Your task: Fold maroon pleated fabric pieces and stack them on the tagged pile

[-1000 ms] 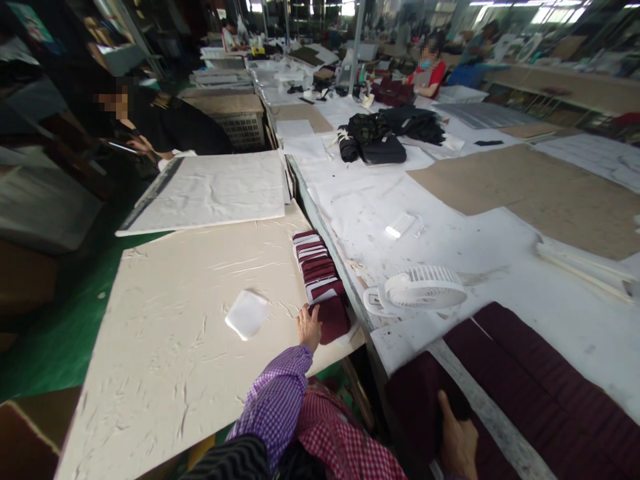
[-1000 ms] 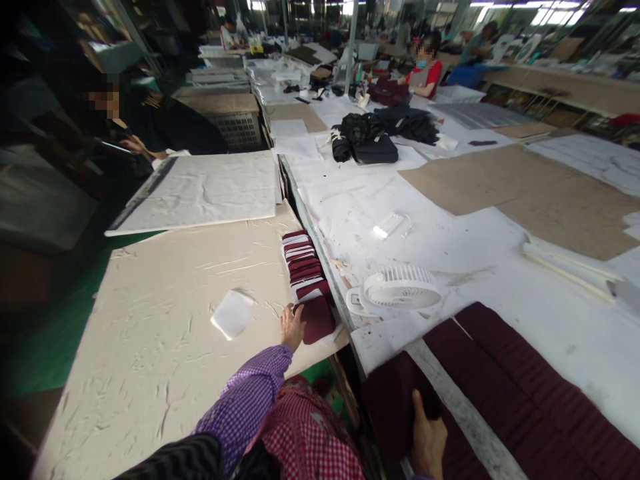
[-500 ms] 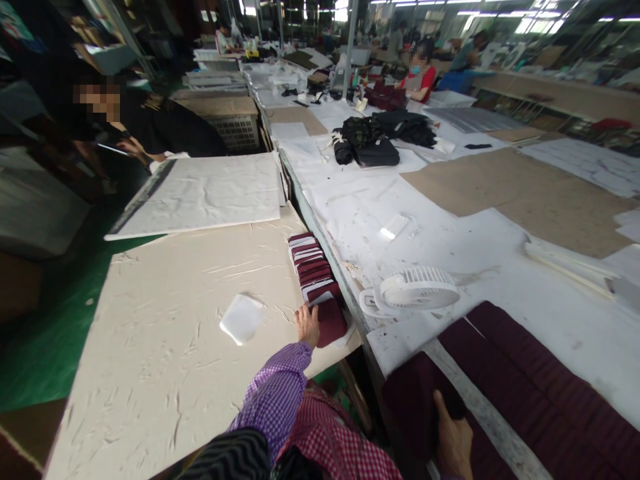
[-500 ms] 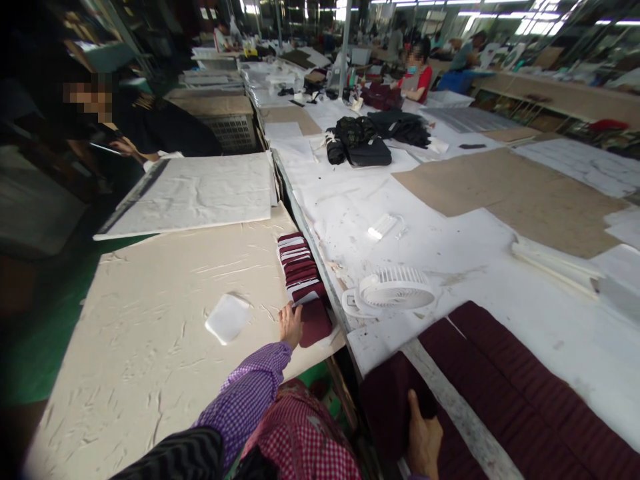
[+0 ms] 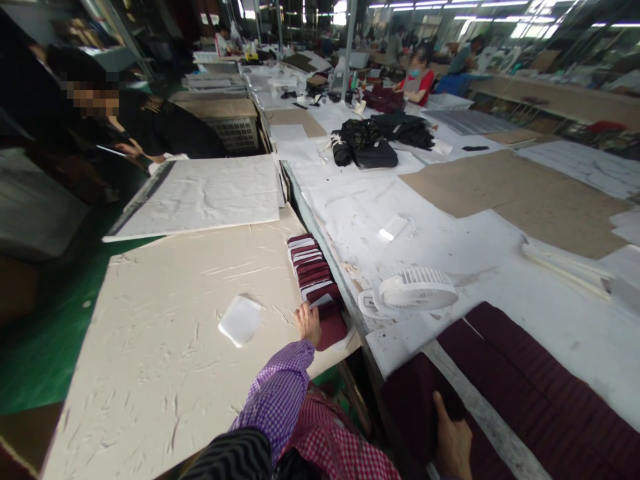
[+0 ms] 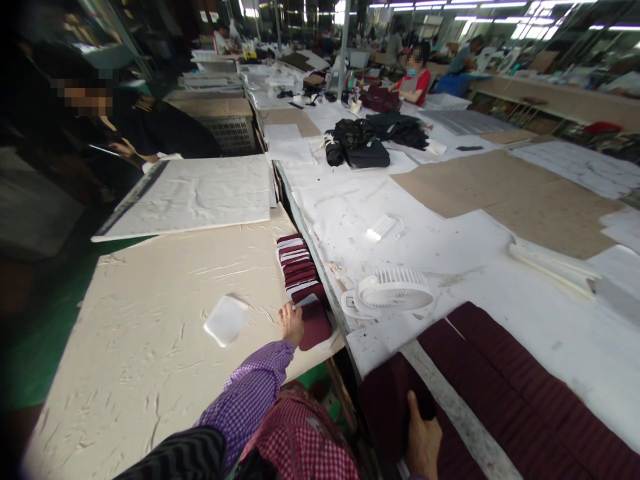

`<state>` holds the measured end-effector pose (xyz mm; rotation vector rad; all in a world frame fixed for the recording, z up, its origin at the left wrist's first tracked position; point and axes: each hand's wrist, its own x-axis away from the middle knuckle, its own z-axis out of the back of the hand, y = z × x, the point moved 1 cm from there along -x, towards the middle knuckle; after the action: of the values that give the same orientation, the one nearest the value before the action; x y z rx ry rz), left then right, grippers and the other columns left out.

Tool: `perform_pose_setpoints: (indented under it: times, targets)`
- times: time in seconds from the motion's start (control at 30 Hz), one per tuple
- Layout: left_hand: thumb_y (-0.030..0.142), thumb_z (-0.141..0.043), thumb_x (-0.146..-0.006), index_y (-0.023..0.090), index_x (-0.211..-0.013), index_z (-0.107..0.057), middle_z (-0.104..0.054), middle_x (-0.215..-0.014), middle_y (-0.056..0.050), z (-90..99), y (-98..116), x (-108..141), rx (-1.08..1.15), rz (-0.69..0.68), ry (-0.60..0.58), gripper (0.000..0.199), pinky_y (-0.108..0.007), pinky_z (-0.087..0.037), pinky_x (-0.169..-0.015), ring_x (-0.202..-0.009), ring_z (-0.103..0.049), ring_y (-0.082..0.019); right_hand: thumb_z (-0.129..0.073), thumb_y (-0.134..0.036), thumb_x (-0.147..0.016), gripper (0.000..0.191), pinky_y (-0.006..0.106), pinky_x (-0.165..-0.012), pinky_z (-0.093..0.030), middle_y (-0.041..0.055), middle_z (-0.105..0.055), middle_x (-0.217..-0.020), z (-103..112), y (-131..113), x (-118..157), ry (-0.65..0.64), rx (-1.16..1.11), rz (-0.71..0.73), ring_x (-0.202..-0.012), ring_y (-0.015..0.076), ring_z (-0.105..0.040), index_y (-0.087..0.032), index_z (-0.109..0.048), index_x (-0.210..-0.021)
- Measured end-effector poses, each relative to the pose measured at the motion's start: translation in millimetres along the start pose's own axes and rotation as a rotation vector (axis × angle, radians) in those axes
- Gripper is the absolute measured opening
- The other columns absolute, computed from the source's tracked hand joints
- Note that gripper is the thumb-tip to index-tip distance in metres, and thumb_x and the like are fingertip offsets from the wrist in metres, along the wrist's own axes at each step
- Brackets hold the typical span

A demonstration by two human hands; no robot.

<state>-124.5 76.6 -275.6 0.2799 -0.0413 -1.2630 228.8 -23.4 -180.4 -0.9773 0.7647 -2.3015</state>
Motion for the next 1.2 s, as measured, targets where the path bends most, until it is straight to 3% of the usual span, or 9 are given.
perform_pose_setpoints:
  times: [0.1,0.27,0.37,0.53,0.7,0.8,0.97,1.2]
  targets:
    - [0.005,-0.049,-0.079,0.014,-0.102,-0.064,-0.054,-0.125,-0.018,8.3,0.5,13.0,0.041,-0.068,0.011,0.029,-0.051,-0.036,-0.103,-0.112,-0.05,-0.033,-0.055,-0.088,-0.047,0.125,0.047,-0.113,-0.034,0.0291,-0.056,-0.131,-0.1,-0.7,0.1,-0.006,0.011,-0.017,-0.129,0.0416,-0.046,0.008,-0.057,-0.128]
    - [0.004,-0.047,-0.081,0.016,-0.096,-0.062,-0.058,-0.113,-0.014,18.4,1.4,40.8,0.155,-0.133,0.004,0.024,-0.043,-0.043,-0.095,-0.1,-0.054,-0.027,-0.051,-0.092,-0.043,0.133,0.046,-0.114,-0.033,0.0307,-0.055,-0.131,1.6,-7.1,3.3,0.002,0.029,-0.009,-0.131,0.0416,-0.044,0.009,-0.055,-0.129]
    - [0.0,-0.043,-0.078,0.018,-0.093,-0.059,-0.061,-0.105,-0.01,19.9,3.4,55.6,0.232,-0.172,-0.002,0.028,-0.036,-0.045,-0.093,-0.095,-0.056,-0.022,-0.053,-0.088,-0.047,0.126,0.046,-0.112,-0.035,0.0307,-0.055,-0.13,0.8,-2.1,0.8,-0.004,0.038,-0.034,-0.129,0.0408,-0.046,0.009,-0.056,-0.128]
    - [-0.003,-0.042,-0.074,0.018,-0.088,-0.056,-0.06,-0.087,-0.007,19.0,7.7,70.7,0.297,-0.225,-0.011,0.029,-0.036,-0.046,-0.086,-0.084,-0.055,-0.021,-0.059,-0.078,-0.055,0.112,0.045,-0.111,-0.037,0.027,-0.058,-0.129,-1.8,8.3,-4.3,0.008,-0.042,-0.024,-0.126,0.0384,-0.05,0.006,-0.056,-0.129]
    - [-0.001,-0.041,-0.08,0.015,-0.089,-0.058,-0.06,-0.086,-0.008,21.4,14.4,76.9,0.324,-0.288,-0.029,0.025,-0.037,-0.046,-0.083,-0.083,-0.052,-0.022,-0.061,-0.077,-0.051,0.112,0.047,-0.11,-0.038,0.0281,-0.059,-0.127,-1.4,6.8,-2.8,0.022,-0.055,-0.008,-0.126,0.0396,-0.05,0.008,-0.058,-0.125]
    - [0.002,-0.04,-0.083,0.012,-0.1,-0.06,-0.06,-0.093,-0.01,21.2,18.2,80.7,0.335,-0.296,-0.051,0.029,-0.038,-0.046,-0.087,-0.088,-0.052,-0.023,-0.061,-0.076,-0.052,0.108,0.048,-0.109,-0.039,0.0282,-0.06,-0.125,-1.2,6.9,-3.1,0.02,-0.051,-0.01,-0.124,0.0406,-0.051,0.007,-0.06,-0.122]
    - [0.001,-0.039,-0.08,0.009,-0.136,-0.05,-0.059,-0.107,-0.013,17.3,23.0,90.0,0.344,-0.289,-0.112,0.057,-0.041,-0.047,-0.092,-0.098,-0.052,-0.027,-0.061,-0.075,-0.058,0.104,0.049,-0.108,-0.04,0.0286,-0.06,-0.125,-1.6,13.7,-7.5,0.011,-0.035,0.021,-0.123,0.0409,-0.052,0.007,-0.06,-0.123]
    - [-0.002,-0.039,-0.071,0.002,-0.148,-0.032,-0.061,-0.111,-0.015,14.8,23.9,95.9,0.478,-0.247,-0.152,0.078,-0.038,-0.047,-0.098,-0.102,-0.055,-0.025,-0.059,-0.073,-0.055,0.107,0.048,-0.109,-0.038,0.0307,-0.059,-0.125,-2.3,10.0,-5.4,0.012,-0.032,0.032,-0.124,0.0402,-0.052,0.009,-0.059,-0.124]
